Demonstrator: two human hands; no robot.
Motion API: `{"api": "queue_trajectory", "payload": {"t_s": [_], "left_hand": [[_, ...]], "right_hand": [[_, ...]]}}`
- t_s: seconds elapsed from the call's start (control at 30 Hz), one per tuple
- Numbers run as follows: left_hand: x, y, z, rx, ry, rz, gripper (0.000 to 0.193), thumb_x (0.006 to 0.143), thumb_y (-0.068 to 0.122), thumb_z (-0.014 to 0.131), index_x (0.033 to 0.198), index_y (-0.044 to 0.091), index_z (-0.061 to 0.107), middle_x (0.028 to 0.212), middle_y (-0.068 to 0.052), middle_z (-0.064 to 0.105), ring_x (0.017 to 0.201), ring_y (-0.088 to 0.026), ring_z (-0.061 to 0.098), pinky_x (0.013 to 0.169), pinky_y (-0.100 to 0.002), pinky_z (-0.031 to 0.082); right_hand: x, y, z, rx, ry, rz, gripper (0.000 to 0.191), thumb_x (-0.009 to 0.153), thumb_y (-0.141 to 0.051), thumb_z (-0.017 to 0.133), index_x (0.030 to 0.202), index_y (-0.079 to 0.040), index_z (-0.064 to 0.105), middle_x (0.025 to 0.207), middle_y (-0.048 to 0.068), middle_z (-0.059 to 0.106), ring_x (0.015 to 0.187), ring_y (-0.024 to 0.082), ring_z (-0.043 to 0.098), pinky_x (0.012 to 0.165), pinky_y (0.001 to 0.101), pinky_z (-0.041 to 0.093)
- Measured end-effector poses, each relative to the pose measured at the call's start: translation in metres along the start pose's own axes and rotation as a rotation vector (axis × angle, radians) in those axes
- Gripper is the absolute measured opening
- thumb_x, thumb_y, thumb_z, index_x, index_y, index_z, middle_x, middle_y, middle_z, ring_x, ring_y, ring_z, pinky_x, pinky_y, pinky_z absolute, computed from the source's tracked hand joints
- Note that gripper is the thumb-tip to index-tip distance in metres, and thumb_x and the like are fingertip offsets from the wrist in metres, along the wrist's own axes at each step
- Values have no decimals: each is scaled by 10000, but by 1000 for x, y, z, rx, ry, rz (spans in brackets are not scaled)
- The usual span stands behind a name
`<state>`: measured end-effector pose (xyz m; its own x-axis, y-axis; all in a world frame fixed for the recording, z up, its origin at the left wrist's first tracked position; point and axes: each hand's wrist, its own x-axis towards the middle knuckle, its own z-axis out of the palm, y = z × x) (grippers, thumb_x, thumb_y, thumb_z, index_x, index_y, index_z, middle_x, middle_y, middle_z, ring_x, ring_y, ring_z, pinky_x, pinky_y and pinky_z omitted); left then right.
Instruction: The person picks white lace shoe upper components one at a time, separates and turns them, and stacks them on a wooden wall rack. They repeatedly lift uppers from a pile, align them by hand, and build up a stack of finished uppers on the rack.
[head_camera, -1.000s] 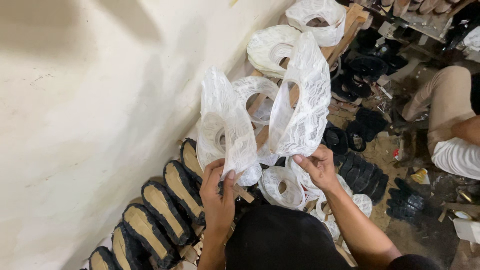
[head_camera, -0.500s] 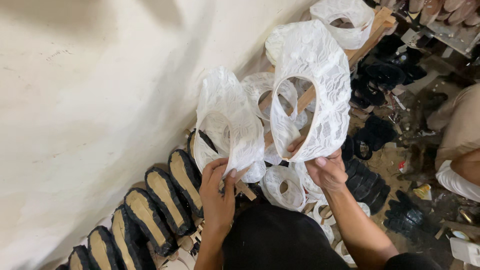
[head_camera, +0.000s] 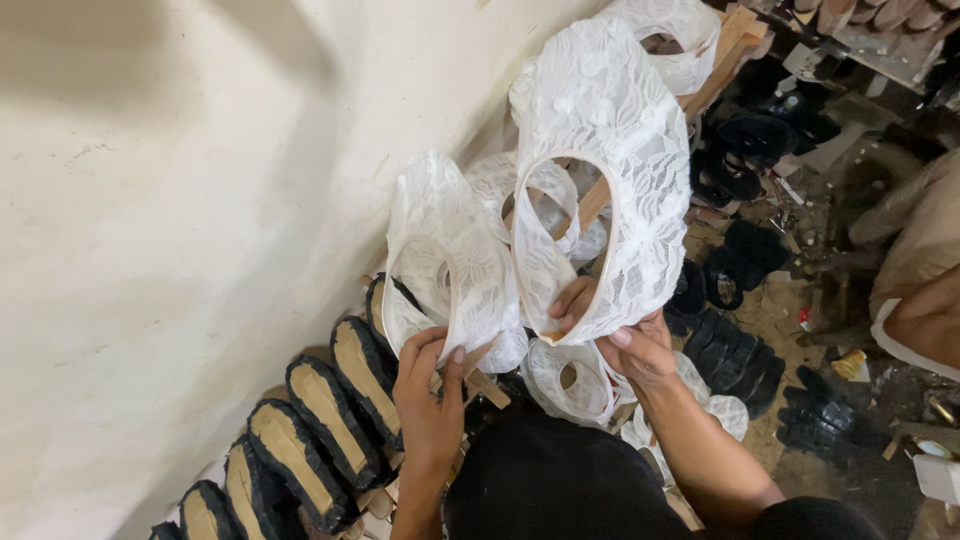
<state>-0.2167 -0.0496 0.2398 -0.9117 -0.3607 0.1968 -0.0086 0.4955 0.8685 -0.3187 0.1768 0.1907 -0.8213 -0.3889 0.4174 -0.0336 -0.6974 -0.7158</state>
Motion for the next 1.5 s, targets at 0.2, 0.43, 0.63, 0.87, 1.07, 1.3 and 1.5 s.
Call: {"api": "queue_trajectory", "payload": {"t_s": [0.2, 0.43, 0.63, 0.87, 1.07, 1.3, 1.5], "left_hand": [[0, 1, 2, 17, -7, 8, 170, 981, 82, 635, 1085, -44, 678, 1137, -133, 672, 1019, -277, 678, 878, -355, 525], [-5, -4, 0, -3, -1, 19, 184, 982, 96, 628, 1088, -49, 669, 1126, -134, 676, 997, -250, 674, 865, -335, 522], [-16, -19, 3, -505, -69, -255, 219, 1071, 120, 563, 1178, -46, 657, 969, -73, 679, 873, -120, 587, 784, -275, 478], [-16, -22, 12, -824, -233, -223, 208, 1042, 103, 557, 1147, -70, 607, 1052, -88, 713, 946, -131, 681, 913, -316, 569], [-6, -7, 46, -835, -388, -169, 240, 1051, 103, 569, 1215, -67, 613, 1084, -89, 701, 953, -136, 654, 887, -325, 558], [-4, 10, 91, -833, -579, -169, 240, 1038, 108, 576, 1209, -58, 608, 1116, -73, 695, 988, -116, 648, 924, -323, 561], [-12, 14, 119, -824, -707, -125, 210, 1054, 99, 592, 1191, -59, 614, 1095, -81, 700, 979, -114, 649, 917, -302, 539]], "right_hand": [[3, -11, 6, -103, -30, -26, 350, 884, -235, 656, 1091, 43, 704, 996, 205, 715, 1097, 363, 634, 990, 474, 524], [-3, -15, 12, -206, -34, -3, 391, 865, -264, 662, 1113, 39, 688, 992, 196, 723, 1090, 356, 658, 1007, 478, 531], [-15, -3, 0, -144, 12, -23, 368, 933, -217, 653, 1167, 59, 724, 1031, 226, 711, 1098, 349, 650, 1010, 477, 523], [-31, 10, -24, 179, 324, 27, 493, 859, -206, 632, 1233, 114, 659, 1110, 271, 682, 1082, 378, 627, 972, 511, 501], [-58, 7, -43, 189, 465, -80, 459, 881, -172, 626, 1226, 130, 654, 1149, 267, 685, 1116, 371, 629, 1096, 490, 444], [-93, -8, -65, 160, 580, -232, 407, 890, -135, 621, 1203, 120, 670, 1187, 251, 700, 1130, 376, 650, 1105, 518, 451], [-120, -21, -71, 64, 632, -263, 422, 889, -148, 601, 1201, 123, 687, 1164, 264, 719, 1121, 367, 662, 1094, 505, 451]]}}
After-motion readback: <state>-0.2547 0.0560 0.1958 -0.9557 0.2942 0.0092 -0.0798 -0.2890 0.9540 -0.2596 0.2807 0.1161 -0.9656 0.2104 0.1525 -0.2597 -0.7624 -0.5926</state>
